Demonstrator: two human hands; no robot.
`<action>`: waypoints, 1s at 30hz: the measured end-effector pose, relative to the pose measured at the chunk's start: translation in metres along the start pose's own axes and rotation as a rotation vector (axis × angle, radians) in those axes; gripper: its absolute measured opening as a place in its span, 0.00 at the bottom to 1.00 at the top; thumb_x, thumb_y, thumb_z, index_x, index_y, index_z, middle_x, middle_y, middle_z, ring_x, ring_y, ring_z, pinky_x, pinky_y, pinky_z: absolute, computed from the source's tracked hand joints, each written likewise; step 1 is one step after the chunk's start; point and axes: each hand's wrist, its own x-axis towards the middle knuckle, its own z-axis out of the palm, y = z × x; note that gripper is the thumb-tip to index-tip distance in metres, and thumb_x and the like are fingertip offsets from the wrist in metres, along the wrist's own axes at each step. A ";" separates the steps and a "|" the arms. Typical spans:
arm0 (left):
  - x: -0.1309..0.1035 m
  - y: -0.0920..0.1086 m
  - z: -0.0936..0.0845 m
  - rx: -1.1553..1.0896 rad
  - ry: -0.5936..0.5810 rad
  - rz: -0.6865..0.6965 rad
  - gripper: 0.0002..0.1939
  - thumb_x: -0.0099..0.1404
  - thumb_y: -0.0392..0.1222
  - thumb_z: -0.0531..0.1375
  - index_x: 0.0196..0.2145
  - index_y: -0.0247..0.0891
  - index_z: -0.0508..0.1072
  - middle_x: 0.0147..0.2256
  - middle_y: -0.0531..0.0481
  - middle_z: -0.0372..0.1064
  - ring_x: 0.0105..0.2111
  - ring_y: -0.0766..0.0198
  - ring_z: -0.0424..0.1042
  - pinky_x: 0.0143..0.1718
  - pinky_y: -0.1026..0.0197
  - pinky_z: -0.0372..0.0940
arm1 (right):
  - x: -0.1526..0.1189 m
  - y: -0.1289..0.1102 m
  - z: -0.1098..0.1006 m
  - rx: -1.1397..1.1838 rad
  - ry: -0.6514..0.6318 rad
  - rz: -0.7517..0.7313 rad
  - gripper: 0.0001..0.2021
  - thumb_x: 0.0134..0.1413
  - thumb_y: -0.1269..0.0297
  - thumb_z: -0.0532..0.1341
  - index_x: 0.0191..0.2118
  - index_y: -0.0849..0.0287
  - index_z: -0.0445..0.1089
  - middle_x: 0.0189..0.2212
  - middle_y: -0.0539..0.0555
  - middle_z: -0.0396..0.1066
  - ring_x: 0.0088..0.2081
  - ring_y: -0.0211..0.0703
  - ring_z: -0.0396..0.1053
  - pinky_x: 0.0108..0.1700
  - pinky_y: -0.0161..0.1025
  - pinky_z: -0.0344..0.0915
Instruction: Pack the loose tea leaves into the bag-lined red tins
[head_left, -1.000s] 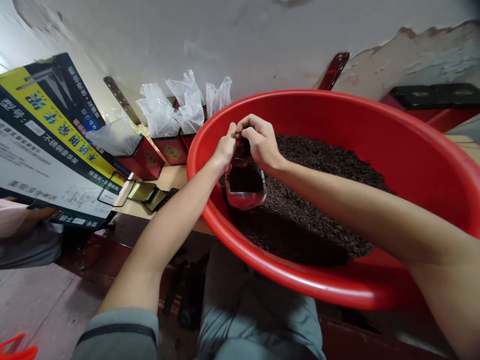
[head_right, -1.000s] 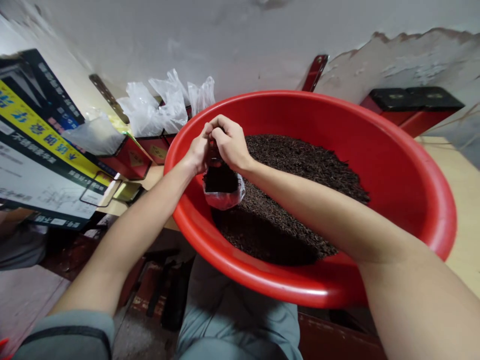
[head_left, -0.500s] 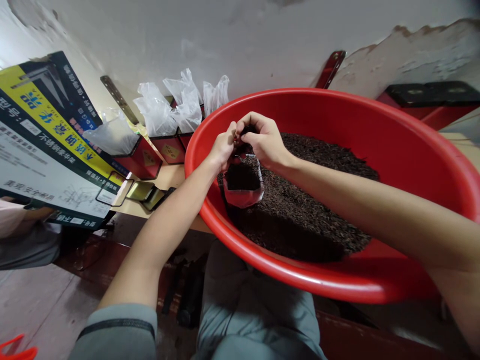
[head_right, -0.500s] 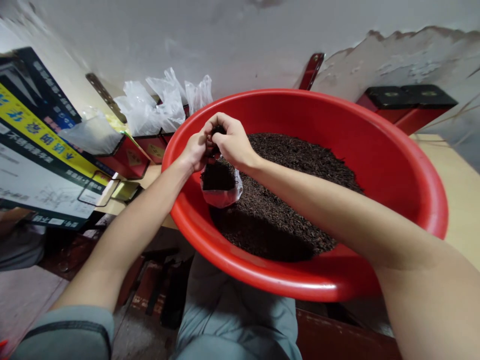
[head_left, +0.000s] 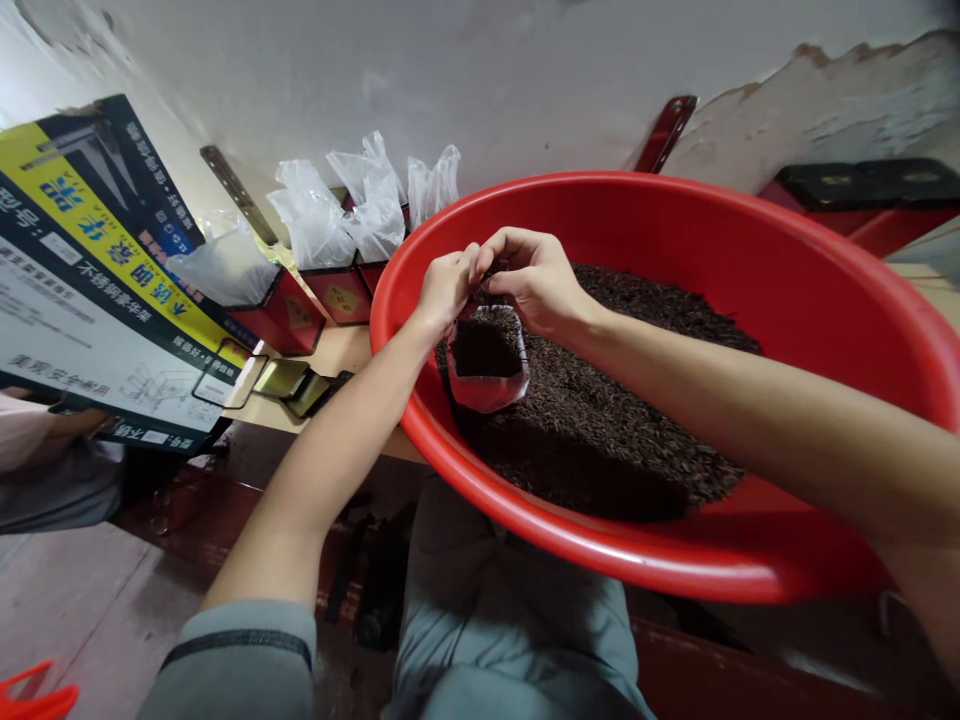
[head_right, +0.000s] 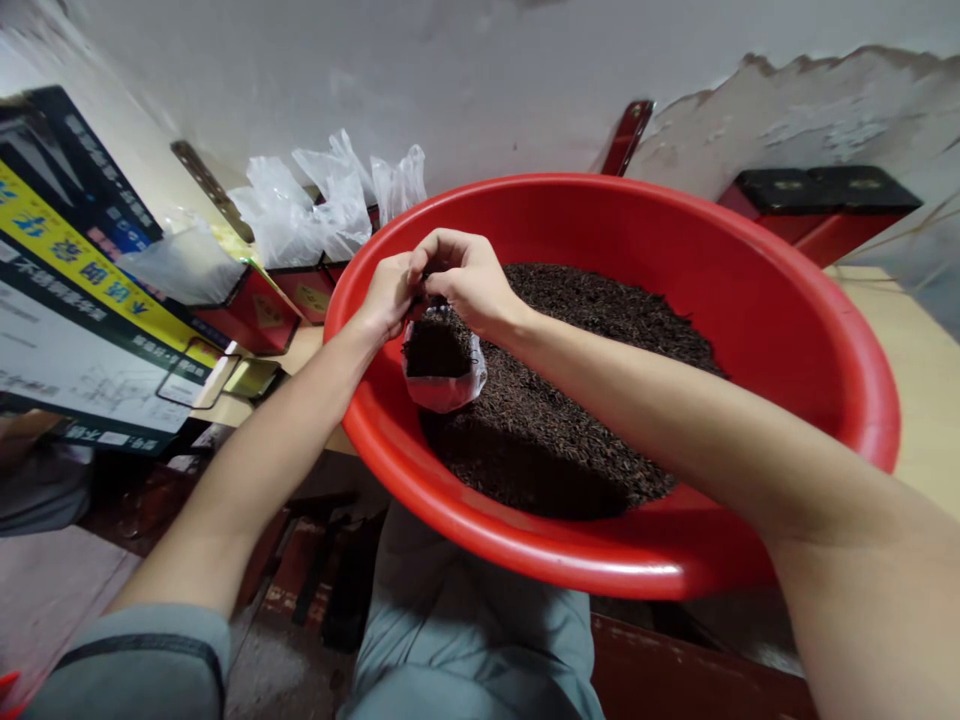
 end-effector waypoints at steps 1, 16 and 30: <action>0.001 0.000 0.000 0.014 0.005 0.001 0.24 0.75 0.59 0.53 0.27 0.40 0.65 0.20 0.55 0.58 0.23 0.66 0.66 0.26 0.62 0.60 | -0.002 -0.002 -0.001 0.002 -0.004 -0.001 0.08 0.40 0.73 0.64 0.26 0.56 0.63 0.27 0.50 0.69 0.36 0.43 0.72 0.38 0.42 0.74; -0.021 0.015 0.005 0.107 -0.101 0.099 0.24 0.77 0.59 0.48 0.43 0.41 0.77 0.22 0.53 0.69 0.27 0.64 0.76 0.34 0.62 0.68 | -0.036 -0.001 -0.055 -0.394 0.080 0.158 0.04 0.48 0.73 0.63 0.30 0.59 0.74 0.33 0.54 0.78 0.39 0.44 0.75 0.50 0.46 0.71; -0.012 0.008 -0.020 0.421 0.075 -0.235 0.21 0.74 0.58 0.54 0.47 0.37 0.71 0.44 0.39 0.76 0.47 0.53 0.76 0.47 0.53 0.72 | -0.056 0.031 -0.051 -0.201 -0.113 0.988 0.15 0.57 0.77 0.60 0.50 0.61 0.68 0.28 0.53 0.74 0.28 0.40 0.71 0.30 0.35 0.66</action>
